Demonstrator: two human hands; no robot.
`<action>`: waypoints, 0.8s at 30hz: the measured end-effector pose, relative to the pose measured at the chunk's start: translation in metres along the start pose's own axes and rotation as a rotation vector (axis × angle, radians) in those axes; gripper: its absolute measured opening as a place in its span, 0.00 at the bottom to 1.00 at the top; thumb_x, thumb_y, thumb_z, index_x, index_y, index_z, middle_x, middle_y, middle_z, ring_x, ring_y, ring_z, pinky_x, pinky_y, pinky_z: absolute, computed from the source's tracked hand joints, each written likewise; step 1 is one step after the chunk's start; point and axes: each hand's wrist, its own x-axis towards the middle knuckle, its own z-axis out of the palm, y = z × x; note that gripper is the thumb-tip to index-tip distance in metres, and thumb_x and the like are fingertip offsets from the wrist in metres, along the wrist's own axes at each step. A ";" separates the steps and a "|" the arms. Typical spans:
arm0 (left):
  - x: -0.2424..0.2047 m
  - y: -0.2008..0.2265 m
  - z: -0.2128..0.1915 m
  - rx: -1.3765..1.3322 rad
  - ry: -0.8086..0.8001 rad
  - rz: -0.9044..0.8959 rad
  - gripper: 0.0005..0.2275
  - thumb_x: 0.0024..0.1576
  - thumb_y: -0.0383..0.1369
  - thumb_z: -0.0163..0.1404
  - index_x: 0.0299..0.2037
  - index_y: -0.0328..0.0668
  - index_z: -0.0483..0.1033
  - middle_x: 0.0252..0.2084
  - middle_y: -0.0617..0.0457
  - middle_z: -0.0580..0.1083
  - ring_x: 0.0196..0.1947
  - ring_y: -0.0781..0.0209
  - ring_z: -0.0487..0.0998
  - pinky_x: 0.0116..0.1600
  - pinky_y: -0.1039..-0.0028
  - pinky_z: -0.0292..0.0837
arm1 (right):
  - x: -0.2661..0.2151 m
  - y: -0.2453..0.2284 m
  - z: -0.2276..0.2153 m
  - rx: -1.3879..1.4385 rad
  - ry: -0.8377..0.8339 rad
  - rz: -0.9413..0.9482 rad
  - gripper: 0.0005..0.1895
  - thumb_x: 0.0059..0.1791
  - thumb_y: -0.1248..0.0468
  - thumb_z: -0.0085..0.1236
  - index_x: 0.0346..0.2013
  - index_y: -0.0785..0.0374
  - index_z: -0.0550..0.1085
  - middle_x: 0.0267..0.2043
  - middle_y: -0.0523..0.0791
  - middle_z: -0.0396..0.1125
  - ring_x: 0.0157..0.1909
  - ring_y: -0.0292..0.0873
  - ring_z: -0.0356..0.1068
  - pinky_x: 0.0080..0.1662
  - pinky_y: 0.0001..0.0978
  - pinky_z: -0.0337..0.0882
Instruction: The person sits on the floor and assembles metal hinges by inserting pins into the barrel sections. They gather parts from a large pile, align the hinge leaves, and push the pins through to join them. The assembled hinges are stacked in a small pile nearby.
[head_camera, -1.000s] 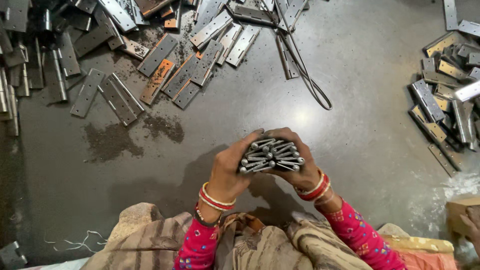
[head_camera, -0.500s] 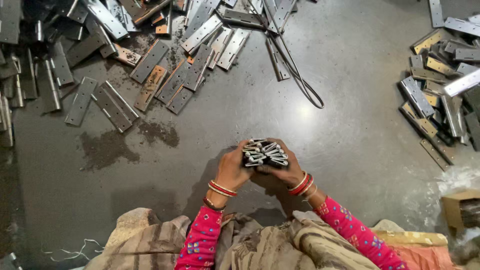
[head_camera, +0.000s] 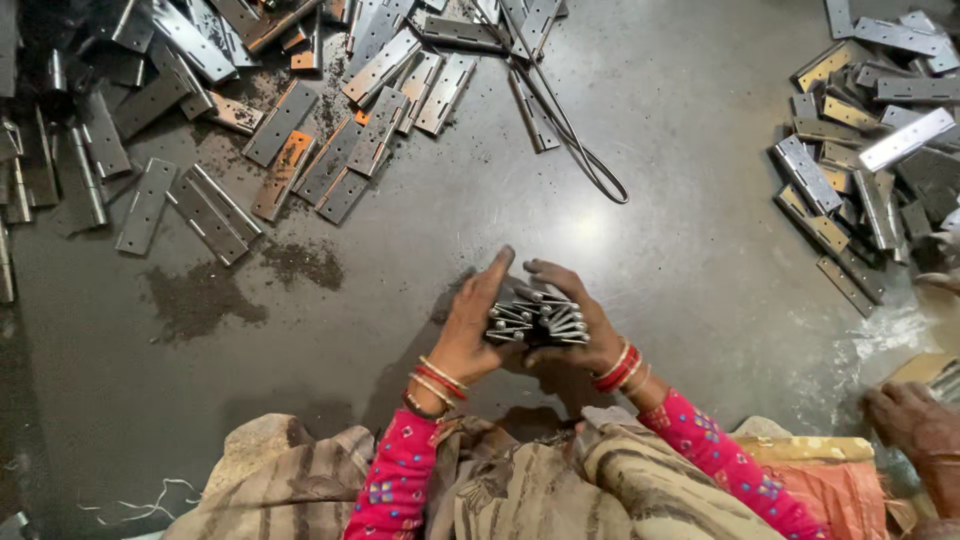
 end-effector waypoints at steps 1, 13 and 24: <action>-0.007 -0.006 0.009 -0.053 -0.018 -0.025 0.43 0.40 0.27 0.65 0.70 0.40 0.59 0.65 0.38 0.70 0.59 0.38 0.72 0.61 0.55 0.69 | -0.006 0.016 -0.001 -0.116 -0.024 0.078 0.49 0.35 0.65 0.78 0.67 0.64 0.62 0.67 0.52 0.60 0.69 0.46 0.61 0.66 0.39 0.63; -0.009 -0.015 0.025 -0.052 -0.005 -0.302 0.24 0.48 0.25 0.60 0.57 0.47 0.75 0.44 0.47 0.82 0.44 0.50 0.85 0.48 0.67 0.79 | -0.008 0.009 0.000 -0.167 0.046 0.265 0.30 0.43 0.69 0.73 0.59 0.65 0.73 0.62 0.49 0.69 0.61 0.44 0.72 0.61 0.36 0.71; 0.000 -0.008 0.019 0.014 -0.035 0.051 0.39 0.35 0.19 0.59 0.65 0.39 0.66 0.61 0.40 0.73 0.59 0.36 0.73 0.61 0.58 0.69 | -0.017 -0.007 -0.007 0.041 0.002 0.114 0.46 0.39 0.69 0.73 0.68 0.67 0.59 0.68 0.52 0.61 0.67 0.45 0.65 0.66 0.37 0.66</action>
